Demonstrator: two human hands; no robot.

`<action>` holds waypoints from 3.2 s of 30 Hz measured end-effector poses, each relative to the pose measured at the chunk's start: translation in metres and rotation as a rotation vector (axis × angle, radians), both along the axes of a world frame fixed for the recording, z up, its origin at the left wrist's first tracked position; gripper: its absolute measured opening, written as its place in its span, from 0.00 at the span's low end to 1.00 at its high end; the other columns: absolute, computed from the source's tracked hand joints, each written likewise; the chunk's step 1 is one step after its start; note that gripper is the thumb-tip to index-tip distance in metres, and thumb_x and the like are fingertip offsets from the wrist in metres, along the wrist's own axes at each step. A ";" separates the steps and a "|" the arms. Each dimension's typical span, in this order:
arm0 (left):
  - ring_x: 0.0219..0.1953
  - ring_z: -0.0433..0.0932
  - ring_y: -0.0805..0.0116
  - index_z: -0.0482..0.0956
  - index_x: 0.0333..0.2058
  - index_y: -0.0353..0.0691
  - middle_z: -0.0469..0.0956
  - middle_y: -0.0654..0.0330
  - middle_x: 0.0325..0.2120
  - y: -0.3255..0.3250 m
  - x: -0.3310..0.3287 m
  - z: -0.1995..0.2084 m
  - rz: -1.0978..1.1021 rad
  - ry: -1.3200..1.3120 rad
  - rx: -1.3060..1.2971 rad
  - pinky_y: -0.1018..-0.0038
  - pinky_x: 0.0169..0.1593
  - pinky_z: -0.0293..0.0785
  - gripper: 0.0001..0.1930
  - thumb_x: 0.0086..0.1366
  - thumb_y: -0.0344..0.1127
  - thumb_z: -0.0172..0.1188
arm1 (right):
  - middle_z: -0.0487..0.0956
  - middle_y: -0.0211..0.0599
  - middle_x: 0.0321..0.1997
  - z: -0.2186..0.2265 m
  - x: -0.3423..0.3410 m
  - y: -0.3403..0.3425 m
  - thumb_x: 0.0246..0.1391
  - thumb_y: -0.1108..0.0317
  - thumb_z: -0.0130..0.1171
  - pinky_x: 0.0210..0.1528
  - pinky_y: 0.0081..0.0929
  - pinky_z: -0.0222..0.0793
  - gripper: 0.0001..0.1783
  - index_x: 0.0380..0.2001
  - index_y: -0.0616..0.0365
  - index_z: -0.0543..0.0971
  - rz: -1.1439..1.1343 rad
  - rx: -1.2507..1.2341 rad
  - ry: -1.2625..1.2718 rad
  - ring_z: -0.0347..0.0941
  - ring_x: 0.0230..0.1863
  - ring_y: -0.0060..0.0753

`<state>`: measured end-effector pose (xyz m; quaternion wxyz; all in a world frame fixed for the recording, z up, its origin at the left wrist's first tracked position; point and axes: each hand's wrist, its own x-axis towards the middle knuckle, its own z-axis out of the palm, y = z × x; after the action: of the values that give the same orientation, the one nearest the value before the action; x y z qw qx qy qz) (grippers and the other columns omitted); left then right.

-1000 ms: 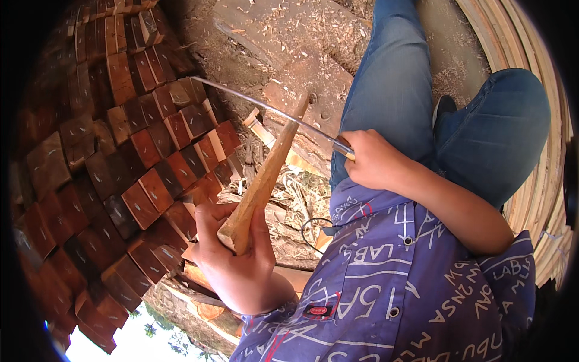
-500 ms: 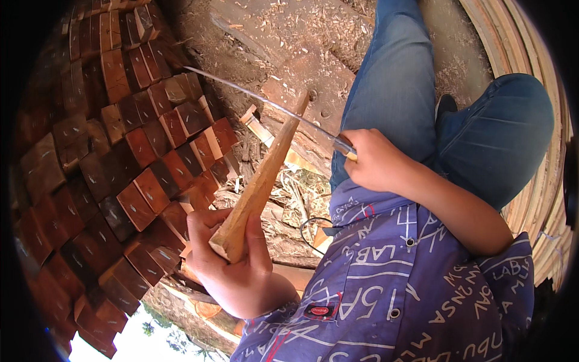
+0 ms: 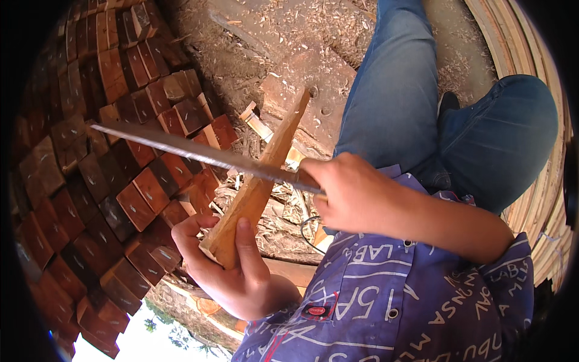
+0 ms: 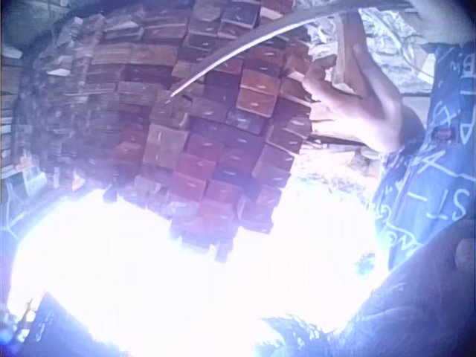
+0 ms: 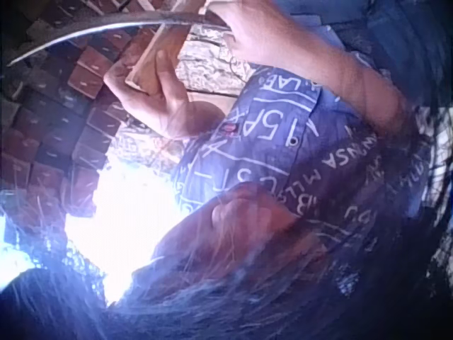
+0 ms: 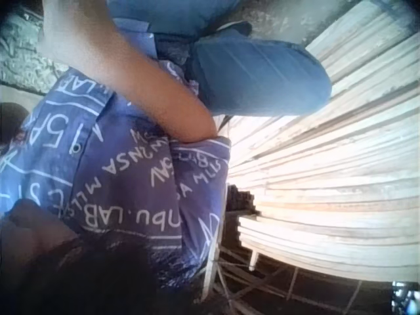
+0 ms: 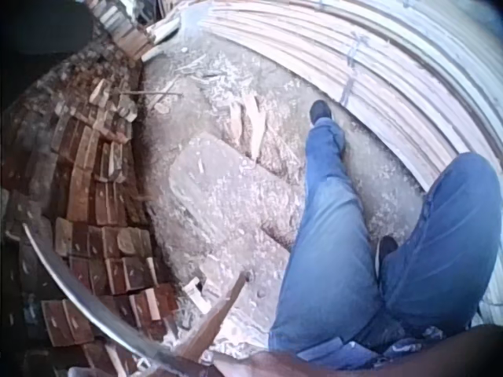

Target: The person sits on the ground and uses a knife to shave and shape a small piece of wood. They repeatedly hold the wood in one hand and scrape the blade along its surface to remove thin shavings, occasionally rotating the piece to work different sides.

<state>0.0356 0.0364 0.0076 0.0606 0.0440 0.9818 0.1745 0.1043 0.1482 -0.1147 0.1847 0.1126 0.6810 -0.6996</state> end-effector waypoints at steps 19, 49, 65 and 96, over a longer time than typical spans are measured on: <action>0.30 0.68 0.71 0.69 0.35 0.36 0.67 0.60 0.28 0.005 0.001 0.001 0.088 -0.042 0.047 0.75 0.35 0.66 0.11 0.57 0.28 0.62 | 0.76 0.59 0.22 -0.002 -0.004 -0.002 0.41 0.78 0.57 0.33 0.50 0.72 0.10 0.32 0.67 0.76 -0.012 -0.089 -0.027 0.77 0.29 0.62; 0.28 0.70 0.71 0.69 0.35 0.36 0.69 0.58 0.28 -0.018 -0.001 0.003 -0.050 -0.049 0.003 0.75 0.31 0.63 0.12 0.58 0.29 0.64 | 0.76 0.62 0.25 -0.055 0.015 0.009 0.43 0.79 0.54 0.34 0.47 0.72 0.13 0.36 0.68 0.77 -0.112 0.059 -0.177 0.78 0.33 0.64; 0.29 0.68 0.74 0.68 0.35 0.37 0.67 0.60 0.29 -0.012 0.000 0.000 0.025 -0.058 0.052 0.78 0.31 0.64 0.11 0.58 0.28 0.63 | 0.80 0.56 0.27 0.015 -0.010 0.002 0.44 0.78 0.57 0.36 0.50 0.76 0.17 0.42 0.66 0.78 0.065 -0.058 -0.011 0.80 0.32 0.58; 0.33 0.70 0.73 0.67 0.38 0.35 0.70 0.59 0.32 -0.026 0.000 -0.005 -0.108 -0.066 -0.019 0.78 0.36 0.68 0.14 0.63 0.32 0.64 | 0.78 0.58 0.25 -0.016 -0.002 0.001 0.42 0.78 0.55 0.35 0.51 0.73 0.12 0.34 0.67 0.76 0.046 0.099 -0.078 0.78 0.32 0.62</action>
<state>0.0361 0.0107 0.0031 0.1027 0.0908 0.9771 0.1628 0.1026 0.1496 -0.1305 0.2212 0.1331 0.7093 -0.6559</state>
